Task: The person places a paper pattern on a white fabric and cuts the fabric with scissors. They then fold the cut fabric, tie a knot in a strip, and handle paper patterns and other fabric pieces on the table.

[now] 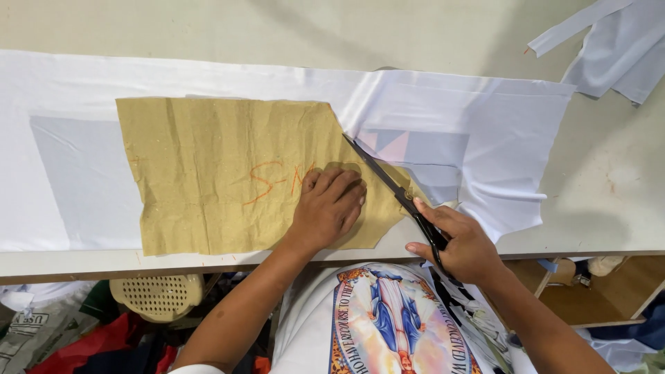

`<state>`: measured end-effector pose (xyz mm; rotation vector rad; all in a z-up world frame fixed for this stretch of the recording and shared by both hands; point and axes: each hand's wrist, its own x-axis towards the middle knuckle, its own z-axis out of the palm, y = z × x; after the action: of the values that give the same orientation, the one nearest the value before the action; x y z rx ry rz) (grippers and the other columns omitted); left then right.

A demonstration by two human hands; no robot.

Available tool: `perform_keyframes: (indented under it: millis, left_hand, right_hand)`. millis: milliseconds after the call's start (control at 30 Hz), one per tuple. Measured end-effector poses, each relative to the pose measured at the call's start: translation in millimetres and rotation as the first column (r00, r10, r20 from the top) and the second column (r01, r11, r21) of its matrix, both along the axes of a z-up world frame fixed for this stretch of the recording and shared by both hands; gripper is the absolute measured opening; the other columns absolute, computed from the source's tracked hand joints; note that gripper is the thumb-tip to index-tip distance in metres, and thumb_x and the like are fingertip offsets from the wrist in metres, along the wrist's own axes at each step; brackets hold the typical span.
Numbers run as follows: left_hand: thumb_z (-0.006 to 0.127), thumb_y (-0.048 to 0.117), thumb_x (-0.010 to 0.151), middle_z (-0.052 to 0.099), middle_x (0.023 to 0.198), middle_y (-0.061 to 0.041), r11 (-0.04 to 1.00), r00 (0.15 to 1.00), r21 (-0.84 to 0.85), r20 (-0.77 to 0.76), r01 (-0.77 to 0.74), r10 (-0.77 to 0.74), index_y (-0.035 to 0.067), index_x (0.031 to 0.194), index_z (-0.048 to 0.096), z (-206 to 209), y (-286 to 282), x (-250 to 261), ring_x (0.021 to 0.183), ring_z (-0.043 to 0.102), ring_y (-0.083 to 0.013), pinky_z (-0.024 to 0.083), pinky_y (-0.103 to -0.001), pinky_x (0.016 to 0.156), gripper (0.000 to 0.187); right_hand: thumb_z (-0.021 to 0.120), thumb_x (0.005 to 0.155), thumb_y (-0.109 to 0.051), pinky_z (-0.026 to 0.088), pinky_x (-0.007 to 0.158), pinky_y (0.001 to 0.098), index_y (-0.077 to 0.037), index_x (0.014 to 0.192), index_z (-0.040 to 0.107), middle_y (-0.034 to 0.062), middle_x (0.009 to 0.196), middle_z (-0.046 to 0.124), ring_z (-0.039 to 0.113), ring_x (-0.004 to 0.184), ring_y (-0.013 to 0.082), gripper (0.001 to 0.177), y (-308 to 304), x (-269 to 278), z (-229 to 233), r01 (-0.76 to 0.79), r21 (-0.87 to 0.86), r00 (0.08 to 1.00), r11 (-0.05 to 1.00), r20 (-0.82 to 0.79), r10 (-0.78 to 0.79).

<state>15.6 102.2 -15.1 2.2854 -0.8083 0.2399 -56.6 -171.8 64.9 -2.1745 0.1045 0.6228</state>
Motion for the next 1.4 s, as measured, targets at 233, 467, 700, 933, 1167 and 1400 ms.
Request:
perform_keyframes:
  millis: [233, 467, 700, 933, 1167, 1400]
  left_hand:
    - [0.063, 0.028, 0.104, 0.067, 0.123, -0.003, 1.0, 1.0, 0.024, -0.003, 0.012, -0.012, 0.018, 0.107, 0.073, -5.4, 3.5, -5.3, 0.117, 0.062, -0.0271, 0.041, -0.042, 0.094, 0.015]
    - [0.062, 0.028, 0.105, 0.068, 0.123, -0.004, 1.0, 1.0, 0.021, -0.003, 0.019, -0.019, 0.017, 0.107, 0.074, -4.8, 2.8, -3.0, 0.118, 0.062, -0.0271, 0.04, -0.042, 0.095, 0.016]
    - [0.062, 0.028, 0.106, 0.068, 0.121, -0.004, 1.0, 1.0, 0.006, -0.009, 0.022, -0.022, 0.016, 0.107, 0.074, -4.0, 2.6, -2.2, 0.117, 0.062, -0.0275, 0.041, -0.042, 0.095, 0.017]
    - [0.063, 0.028, 0.104, 0.068, 0.123, -0.003, 0.999, 0.999, 0.034, -0.02, 0.032, -0.031, 0.018, 0.108, 0.074, -5.9, 3.6, -2.9, 0.119, 0.062, -0.0271, 0.04, -0.042, 0.095, 0.016]
    - [0.061, 0.028, 0.106, 0.069, 0.122, -0.006, 0.998, 0.994, 0.025, -0.096, 0.053, -0.051, 0.015, 0.109, 0.076, 8.4, 4.1, 1.8, 0.121, 0.06, -0.0291, 0.04, -0.044, 0.096, 0.021]
    - [0.056, 0.017, 0.084, 0.072, 0.082, -0.01, 0.992, 0.986, -0.021, -0.109, -0.127, 0.124, 0.011, 0.078, 0.065, 33.1, 51.7, 60.0, 0.072, 0.068, -0.0358, 0.042, -0.051, 0.059, 0.013]
  right_hand:
    - [0.095, 0.069, -0.017, 0.054, 0.048, 0.0299, -0.016, 0.145, 0.068, 0.0151, 0.087, 0.083, 0.069, 0.051, 0.0176, 0.08, -6.3, -5.4, 30.3, 0.179, 0.101, 0.961, 0.979, -0.233, -0.152]
    - [0.096, 0.072, -0.019, 0.061, 0.064, 0.0322, -0.013, 0.146, 0.066, 0.0175, 0.099, 0.079, 0.079, 0.086, 0.0251, 0.081, 19.0, 4.9, 11.7, 0.156, 0.113, 0.985, 0.981, -0.095, -0.146]
    - [0.095, 0.074, -0.015, 0.064, 0.07, 0.031, -0.012, 0.148, 0.064, 0.0177, 0.103, 0.076, 0.077, 0.094, 0.0241, 0.081, 29.5, 4.8, 8.2, 0.207, 0.162, 0.975, 0.965, -0.12, -0.189]
    - [0.089, 0.081, -0.016, 0.06, 0.053, 0.0302, -0.016, 0.15, 0.063, 0.0157, 0.094, 0.077, 0.073, 0.067, 0.0202, 0.074, 33.0, 2.9, -1.5, 0.24, 0.108, 0.96, 0.965, -0.176, -0.219]
    - [0.091, 0.076, -0.013, 0.054, 0.038, 0.0277, -0.014, 0.15, 0.061, 0.018, 0.089, 0.077, 0.064, 0.048, 0.0138, 0.08, -1.5, -14.5, 0.0, 0.314, 0.3, 0.937, 0.901, -0.254, -0.242]
    - [0.083, 0.073, -0.012, 0.062, 0.1, 0.0442, -0.025, 0.167, 0.046, 0.0135, 0.124, 0.074, 0.075, 0.106, 0.0293, 0.101, -62.2, -84.1, 47.4, 0.63, -0.206, 0.67, 0.749, -0.345, -0.658]
